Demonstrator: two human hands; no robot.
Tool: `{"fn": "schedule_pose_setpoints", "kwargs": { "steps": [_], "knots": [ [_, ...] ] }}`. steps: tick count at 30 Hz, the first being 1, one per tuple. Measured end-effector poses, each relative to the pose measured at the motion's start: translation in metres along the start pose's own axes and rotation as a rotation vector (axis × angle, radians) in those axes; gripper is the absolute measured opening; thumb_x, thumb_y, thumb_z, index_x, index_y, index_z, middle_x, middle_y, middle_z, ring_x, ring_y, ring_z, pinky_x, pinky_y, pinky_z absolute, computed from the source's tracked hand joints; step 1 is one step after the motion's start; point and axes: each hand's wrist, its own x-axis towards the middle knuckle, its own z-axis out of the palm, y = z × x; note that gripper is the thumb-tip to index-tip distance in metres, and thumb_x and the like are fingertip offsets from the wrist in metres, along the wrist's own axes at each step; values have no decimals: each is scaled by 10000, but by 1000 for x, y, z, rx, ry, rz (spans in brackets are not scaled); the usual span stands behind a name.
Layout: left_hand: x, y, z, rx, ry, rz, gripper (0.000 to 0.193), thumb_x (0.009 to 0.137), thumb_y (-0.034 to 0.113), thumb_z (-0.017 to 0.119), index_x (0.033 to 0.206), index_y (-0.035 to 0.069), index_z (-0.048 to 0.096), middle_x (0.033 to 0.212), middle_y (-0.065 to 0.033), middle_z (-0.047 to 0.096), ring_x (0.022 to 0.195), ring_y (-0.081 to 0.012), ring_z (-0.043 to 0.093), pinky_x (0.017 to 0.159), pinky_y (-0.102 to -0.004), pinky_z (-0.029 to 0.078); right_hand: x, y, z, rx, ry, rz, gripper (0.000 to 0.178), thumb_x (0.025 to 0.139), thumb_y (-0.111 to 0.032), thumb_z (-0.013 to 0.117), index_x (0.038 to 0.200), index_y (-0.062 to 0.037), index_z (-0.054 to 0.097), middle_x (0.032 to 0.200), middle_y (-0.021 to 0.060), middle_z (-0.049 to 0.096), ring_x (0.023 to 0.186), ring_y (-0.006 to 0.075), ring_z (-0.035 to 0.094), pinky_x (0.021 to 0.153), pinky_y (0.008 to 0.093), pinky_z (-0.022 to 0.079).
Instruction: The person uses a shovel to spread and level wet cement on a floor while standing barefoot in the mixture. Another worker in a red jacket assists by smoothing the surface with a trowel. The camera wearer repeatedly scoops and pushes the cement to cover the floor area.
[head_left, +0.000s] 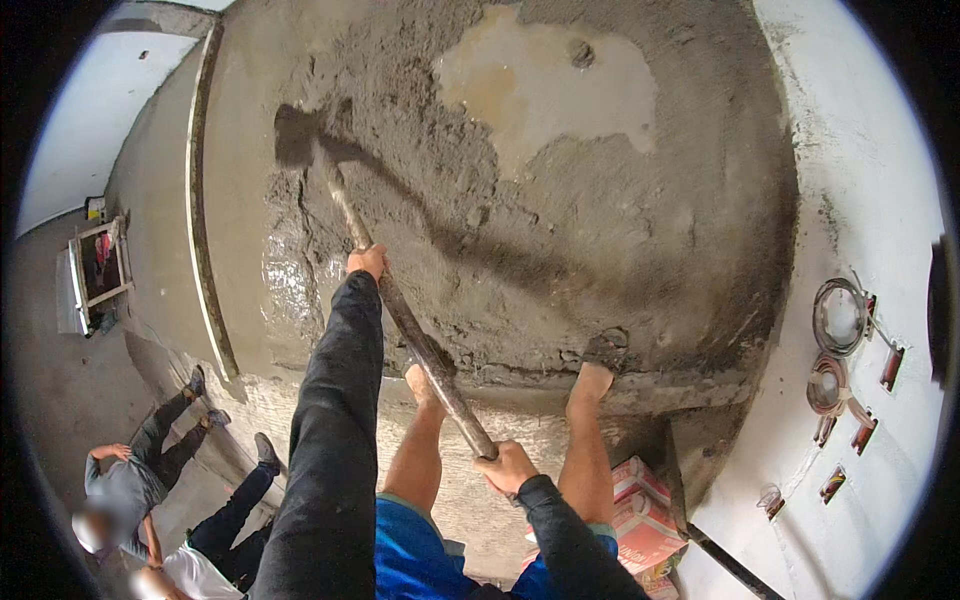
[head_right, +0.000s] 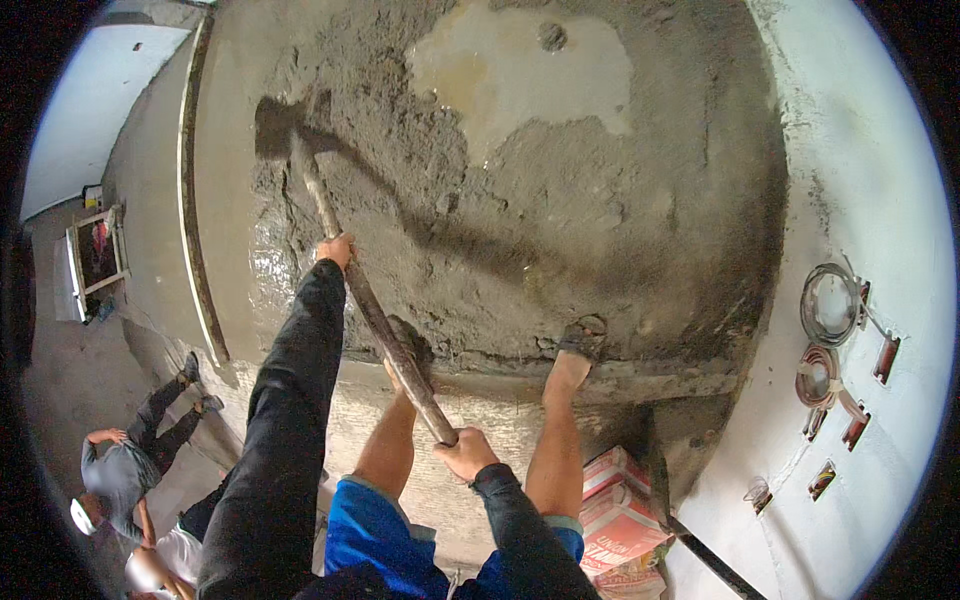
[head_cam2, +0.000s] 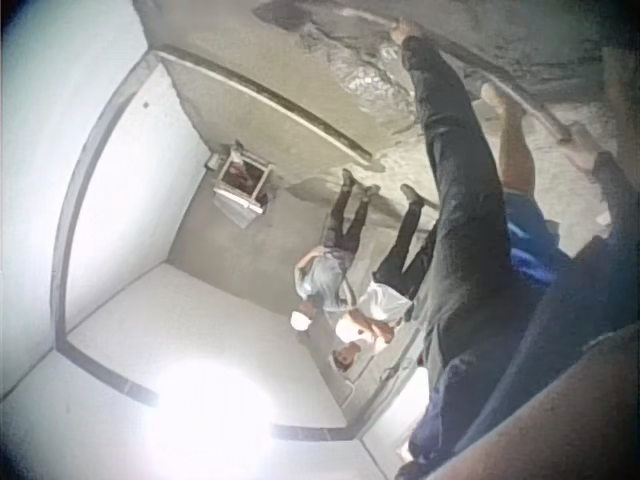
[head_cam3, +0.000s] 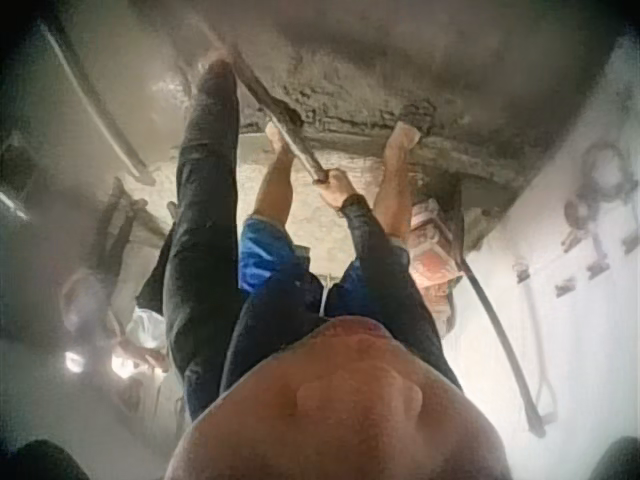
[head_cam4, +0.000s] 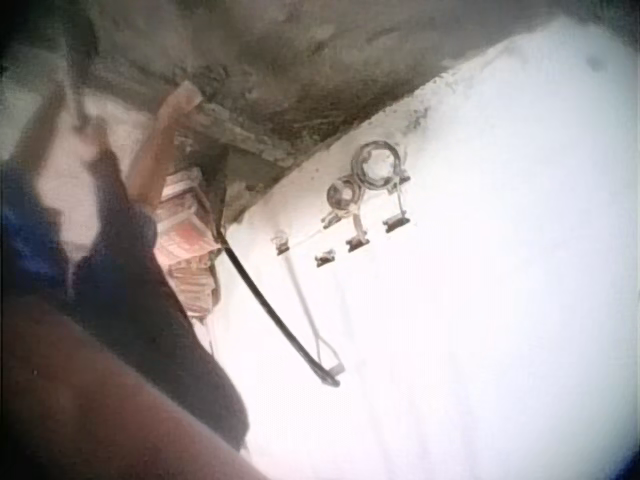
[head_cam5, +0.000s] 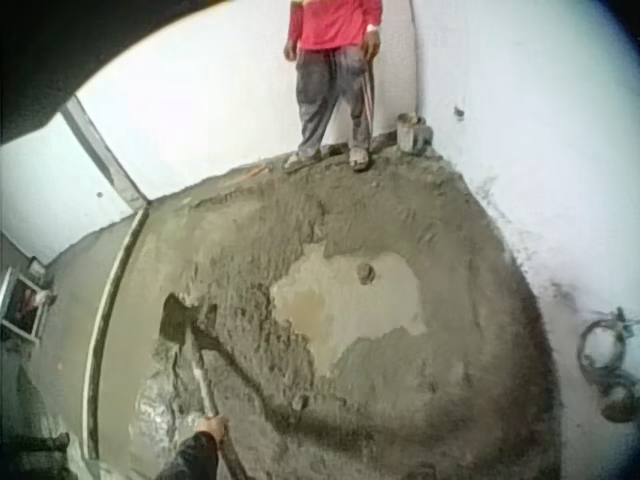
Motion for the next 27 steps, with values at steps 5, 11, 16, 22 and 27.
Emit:
{"fn": "schedule_pose_setpoints", "kwargs": {
  "steps": [5, 11, 16, 22, 27],
  "knots": [
    [-39, 14, 13, -97, -11, 118, 205, 701, 134, 614, 638, -21, 496, 552, -96, 542, 466, -200, 508, 488, -361, 422, 13, 49, 46, 80, 104, -33, 273, 721, -223, 640, 624, 19, 559, 481, 101, 534, 392, 185, 525, 412, 335, 420],
    [-53, 18, 29, -54, -103, 167, 239, 638, 125, 586, 466, -10, 489, 452, -59, 453, 422, -188, 446, 458, -356, 373, -21, 39, 38, 138, 111, 1, 227, 769, -128, 603, 603, -1, 515, 445, 48, 484, 358, 123, 466, 354, 293, 369],
    [-65, 39, 42, -111, -59, 254, 269, 626, 143, 570, 415, -3, 490, 430, -64, 475, 383, -215, 418, 464, -378, 367, -29, 26, 40, 276, 91, 62, 225, 764, -110, 585, 588, -2, 496, 456, 51, 487, 362, 121, 460, 353, 295, 370],
    [-36, 89, 64, 22, -136, 319, 289, 666, 190, 604, 469, -7, 525, 499, -111, 552, 466, -234, 512, 529, -386, 423, -23, -13, 33, 395, 46, 7, 209, 780, -105, 573, 608, -14, 498, 476, 41, 488, 363, 115, 456, 365, 294, 397],
    [-16, 117, 81, 139, -114, 289, 343, 685, 270, 643, 657, -67, 584, 644, -172, 612, 633, -267, 619, 626, -363, 474, -23, -34, 15, 545, -11, 23, 207, 800, -99, 574, 633, -15, 485, 490, 47, 491, 372, 120, 457, 369, 299, 392]
  ]
}}
